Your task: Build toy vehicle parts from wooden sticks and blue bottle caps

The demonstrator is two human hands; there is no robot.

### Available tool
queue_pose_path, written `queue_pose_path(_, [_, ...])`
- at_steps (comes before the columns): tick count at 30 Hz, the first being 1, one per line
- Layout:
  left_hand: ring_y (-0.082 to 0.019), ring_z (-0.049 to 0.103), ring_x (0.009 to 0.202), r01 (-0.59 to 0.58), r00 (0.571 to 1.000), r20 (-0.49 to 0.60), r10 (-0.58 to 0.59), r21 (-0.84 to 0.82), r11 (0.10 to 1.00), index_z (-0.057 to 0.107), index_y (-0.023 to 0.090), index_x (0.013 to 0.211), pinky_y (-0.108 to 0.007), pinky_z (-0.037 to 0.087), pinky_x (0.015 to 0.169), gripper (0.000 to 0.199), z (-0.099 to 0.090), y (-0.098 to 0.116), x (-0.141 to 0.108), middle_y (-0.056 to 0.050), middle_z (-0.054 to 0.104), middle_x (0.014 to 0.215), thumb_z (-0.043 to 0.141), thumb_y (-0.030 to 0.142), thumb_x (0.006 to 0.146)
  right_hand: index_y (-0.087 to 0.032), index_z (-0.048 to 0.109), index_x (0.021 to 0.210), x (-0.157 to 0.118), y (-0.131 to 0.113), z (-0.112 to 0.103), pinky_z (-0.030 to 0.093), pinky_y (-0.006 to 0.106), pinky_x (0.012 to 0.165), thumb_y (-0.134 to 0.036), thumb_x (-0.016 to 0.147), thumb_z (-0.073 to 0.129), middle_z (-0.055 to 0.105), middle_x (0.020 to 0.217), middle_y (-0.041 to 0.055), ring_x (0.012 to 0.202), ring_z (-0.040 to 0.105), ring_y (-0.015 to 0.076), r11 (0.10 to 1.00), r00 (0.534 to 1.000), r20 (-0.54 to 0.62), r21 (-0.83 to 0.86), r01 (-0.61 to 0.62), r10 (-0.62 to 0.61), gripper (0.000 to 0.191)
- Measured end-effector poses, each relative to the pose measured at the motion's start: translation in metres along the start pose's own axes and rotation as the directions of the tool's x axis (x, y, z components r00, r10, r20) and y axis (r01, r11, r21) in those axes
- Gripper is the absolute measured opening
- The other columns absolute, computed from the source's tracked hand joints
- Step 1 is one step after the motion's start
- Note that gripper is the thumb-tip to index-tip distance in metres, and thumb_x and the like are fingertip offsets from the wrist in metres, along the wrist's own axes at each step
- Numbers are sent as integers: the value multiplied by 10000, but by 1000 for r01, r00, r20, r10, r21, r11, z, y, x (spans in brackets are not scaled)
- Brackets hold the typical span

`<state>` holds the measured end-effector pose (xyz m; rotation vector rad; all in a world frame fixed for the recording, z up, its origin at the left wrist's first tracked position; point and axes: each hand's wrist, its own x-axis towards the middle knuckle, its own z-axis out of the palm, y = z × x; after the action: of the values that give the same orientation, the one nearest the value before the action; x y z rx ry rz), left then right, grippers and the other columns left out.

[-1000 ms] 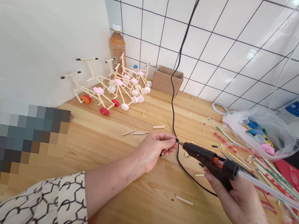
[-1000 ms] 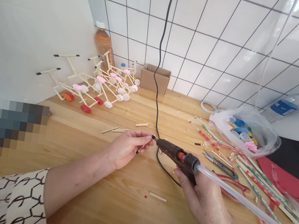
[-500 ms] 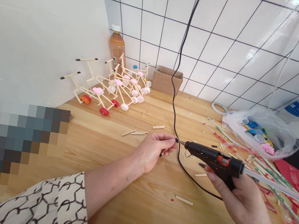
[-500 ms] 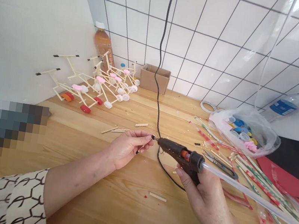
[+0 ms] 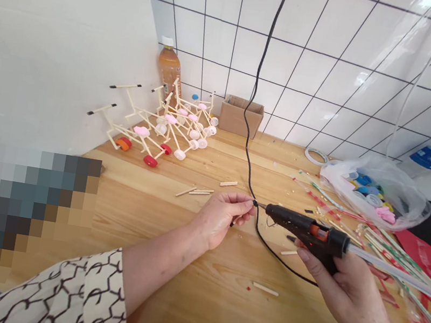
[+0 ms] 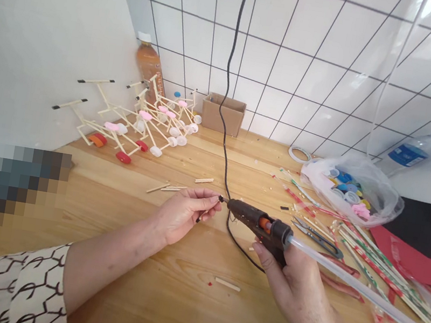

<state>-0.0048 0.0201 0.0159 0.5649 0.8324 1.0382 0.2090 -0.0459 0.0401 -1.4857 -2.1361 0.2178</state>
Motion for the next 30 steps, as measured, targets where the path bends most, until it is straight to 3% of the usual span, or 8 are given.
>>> queue_pose_path(13, [-80,500,515,3,1000,5,-3,7,1000,679,111,624,-206,290,489,138,0,0,0,-51,650,584,771,181,548,-215,608,1029,-3,3,1,524,312,700,-324,865,539,707,965,40,872,659,235,1000,1000,17,15,-25,24,209])
queue_pose_path(18, [-79,494,514,-8,1000,9,8,11,1000,679,113,620,-210,288,487,117,-1,0,0,-47,643,583,759,174,560,-215,630,1008,2,1,1,507,328,711,-354,852,546,702,928,39,835,648,233,996,997,6,30,-83,83,225])
queue_pose_path(21, [-81,492,515,-18,1000,19,18,12,1000,681,114,621,-211,289,483,119,-1,-1,1,-47,641,585,758,178,556,-205,645,945,7,0,-2,496,319,678,-393,825,562,692,861,36,780,634,220,974,982,-35,136,-180,187,238])
queue_pose_path(26, [-83,495,520,-28,999,36,28,21,999,683,105,631,-207,287,480,138,-2,-3,2,-52,639,584,757,186,549,-188,629,922,26,12,-5,381,242,457,-467,798,571,547,611,-20,507,481,118,821,900,79,381,-425,429,310])
queue_pose_path(30, [-84,494,518,-34,998,52,33,28,999,684,103,639,-211,282,483,155,-1,-2,0,-53,636,582,761,201,548,-178,545,764,60,32,1,340,225,438,-507,718,636,507,573,-34,482,443,92,640,841,175,576,-509,512,345])
